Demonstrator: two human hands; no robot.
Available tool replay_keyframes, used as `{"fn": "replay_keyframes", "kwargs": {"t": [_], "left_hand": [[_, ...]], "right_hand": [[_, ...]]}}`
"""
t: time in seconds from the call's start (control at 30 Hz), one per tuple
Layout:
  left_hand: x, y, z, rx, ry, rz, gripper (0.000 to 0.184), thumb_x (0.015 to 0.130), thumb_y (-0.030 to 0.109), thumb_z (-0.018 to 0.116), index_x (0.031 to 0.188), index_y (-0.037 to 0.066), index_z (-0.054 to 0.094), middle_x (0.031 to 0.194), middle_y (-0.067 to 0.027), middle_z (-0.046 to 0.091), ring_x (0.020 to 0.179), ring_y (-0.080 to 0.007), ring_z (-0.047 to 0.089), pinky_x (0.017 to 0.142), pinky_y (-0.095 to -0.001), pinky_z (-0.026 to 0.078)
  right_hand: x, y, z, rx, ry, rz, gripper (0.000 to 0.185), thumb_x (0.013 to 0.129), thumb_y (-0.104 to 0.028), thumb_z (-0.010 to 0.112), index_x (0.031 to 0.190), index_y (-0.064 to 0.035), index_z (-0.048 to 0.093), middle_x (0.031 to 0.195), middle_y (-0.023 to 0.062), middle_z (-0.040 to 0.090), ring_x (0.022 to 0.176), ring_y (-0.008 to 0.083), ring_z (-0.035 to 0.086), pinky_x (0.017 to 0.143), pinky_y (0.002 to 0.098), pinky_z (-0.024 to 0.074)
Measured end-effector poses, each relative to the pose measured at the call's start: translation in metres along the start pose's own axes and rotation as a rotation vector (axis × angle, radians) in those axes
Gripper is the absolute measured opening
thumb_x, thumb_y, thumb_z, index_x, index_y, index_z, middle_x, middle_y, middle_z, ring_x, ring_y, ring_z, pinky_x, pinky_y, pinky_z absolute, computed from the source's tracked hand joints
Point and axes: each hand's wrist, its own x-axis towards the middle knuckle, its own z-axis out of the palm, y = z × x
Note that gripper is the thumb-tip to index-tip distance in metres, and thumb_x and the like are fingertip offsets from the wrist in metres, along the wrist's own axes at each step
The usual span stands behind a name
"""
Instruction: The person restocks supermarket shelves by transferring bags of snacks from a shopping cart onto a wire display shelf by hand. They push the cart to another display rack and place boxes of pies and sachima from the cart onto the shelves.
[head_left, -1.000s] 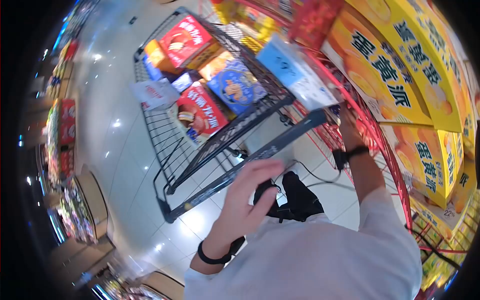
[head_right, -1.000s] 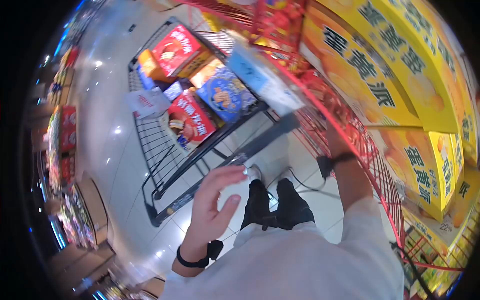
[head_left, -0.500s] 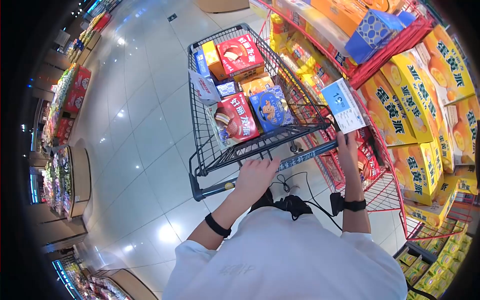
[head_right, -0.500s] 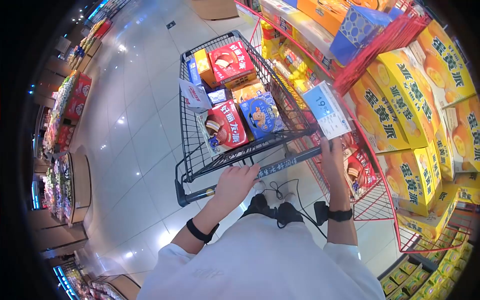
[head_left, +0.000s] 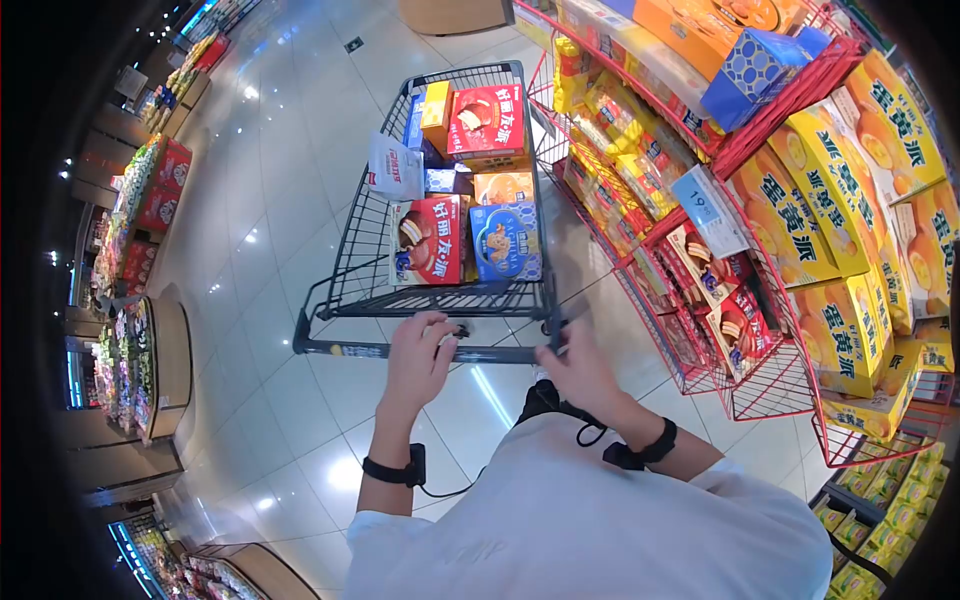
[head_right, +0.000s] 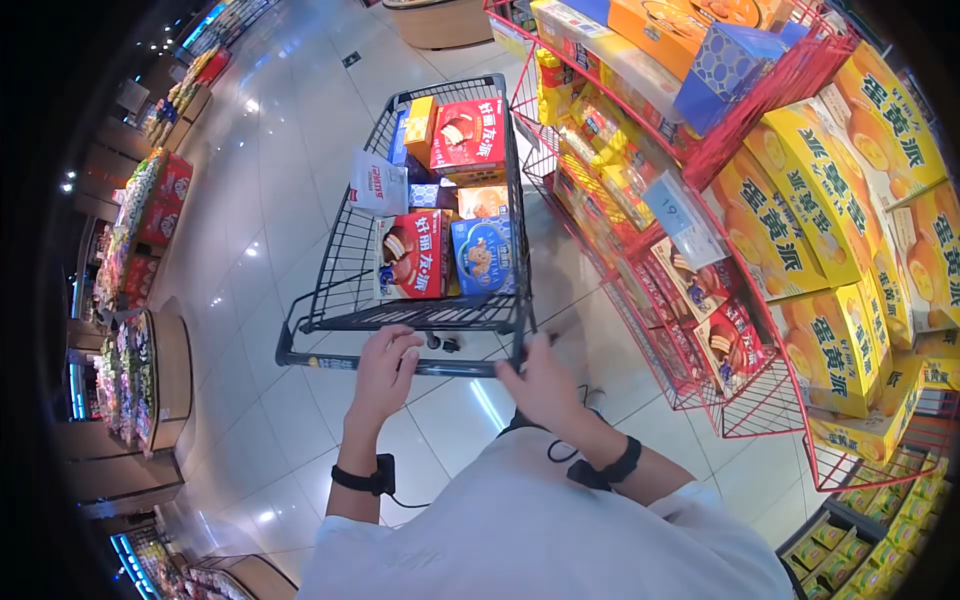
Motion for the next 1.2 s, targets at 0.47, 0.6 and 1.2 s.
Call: {"fn": "replay_keyframes", "kwargs": {"t": [0.47, 0.6, 1.2], "left_hand": [[0.036, 0.021, 0.076, 0.21, -0.226, -0.578, 0.084, 0.087, 0.044, 0.067, 0.155, 0.013, 0.029, 0.148, -0.0262, 0.04, 0.121, -0.0459, 0.052, 0.099, -0.0512, 0.044], [0.021, 0.005, 0.117, 0.409, -0.221, -0.687, 0.076, 0.089, 0.043, 0.065, 0.151, 0.01, 0.036, 0.137, -0.0218, 0.051, 0.113, -0.0434, 0.057, 0.095, -0.0478, 0.048], [-0.072, -0.062, 0.12, 0.48, 0.142, -0.821, 0.012, 0.087, 0.02, 0.06, 0.094, 0.011, 0.064, 0.091, -0.0066, 0.066, 0.093, -0.0298, 0.061, 0.078, -0.0473, 0.042]], "right_hand": [[0.009, 0.039, -0.005, -0.161, -0.571, -0.48, 0.025, 0.096, -0.025, 0.057, 0.111, -0.0068, 0.065, 0.103, 0.014, 0.063, 0.096, 0.0323, 0.064, 0.083, 0.0433, 0.0522], [0.009, 0.1, -0.034, -0.143, -0.562, -0.394, 0.027, 0.096, -0.025, 0.057, 0.115, -0.006, 0.064, 0.106, 0.0161, 0.064, 0.099, 0.0342, 0.064, 0.087, 0.0432, 0.0513], [0.121, 0.068, 0.009, -0.234, -0.912, -0.486, 0.04, 0.096, -0.023, 0.058, 0.133, -0.0062, 0.056, 0.124, 0.0203, 0.059, 0.115, 0.0345, 0.06, 0.098, 0.0426, 0.0492]]}}
